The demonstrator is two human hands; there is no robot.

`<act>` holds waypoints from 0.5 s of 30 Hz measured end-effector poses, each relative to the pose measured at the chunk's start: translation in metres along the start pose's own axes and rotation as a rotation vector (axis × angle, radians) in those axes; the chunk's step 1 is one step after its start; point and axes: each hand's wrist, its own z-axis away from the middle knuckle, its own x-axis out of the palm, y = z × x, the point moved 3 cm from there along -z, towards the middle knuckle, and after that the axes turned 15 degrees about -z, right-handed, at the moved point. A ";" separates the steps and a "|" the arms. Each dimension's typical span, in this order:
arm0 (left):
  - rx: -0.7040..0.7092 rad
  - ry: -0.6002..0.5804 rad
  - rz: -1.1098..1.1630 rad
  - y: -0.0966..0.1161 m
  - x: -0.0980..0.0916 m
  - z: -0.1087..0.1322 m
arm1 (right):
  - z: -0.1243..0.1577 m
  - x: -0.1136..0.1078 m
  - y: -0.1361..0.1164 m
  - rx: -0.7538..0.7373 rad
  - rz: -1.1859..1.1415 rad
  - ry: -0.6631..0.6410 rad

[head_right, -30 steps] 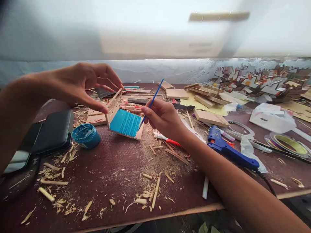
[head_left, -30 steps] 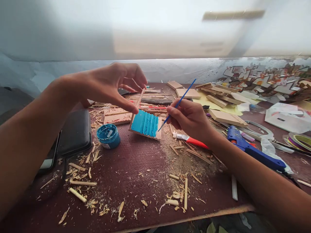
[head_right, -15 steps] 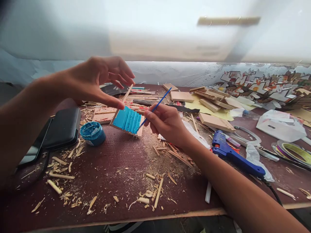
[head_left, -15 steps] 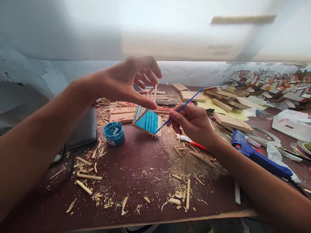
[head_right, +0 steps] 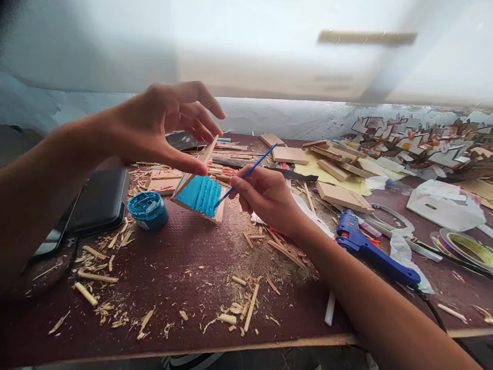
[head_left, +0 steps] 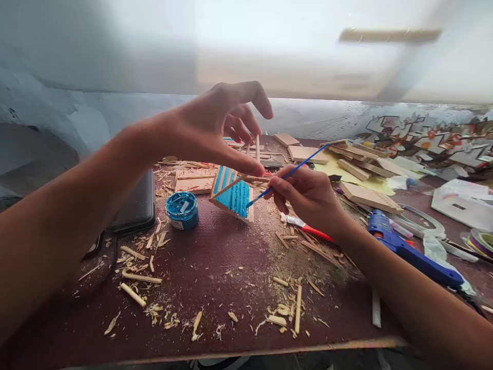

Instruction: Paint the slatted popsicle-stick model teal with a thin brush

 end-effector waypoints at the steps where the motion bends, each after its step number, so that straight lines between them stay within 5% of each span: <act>1: 0.025 0.015 0.003 0.000 0.001 -0.001 | 0.000 0.000 0.001 -0.004 0.005 -0.004; 15: 0.002 0.017 0.018 0.001 0.008 -0.003 | 0.002 0.001 0.001 0.028 0.103 -0.055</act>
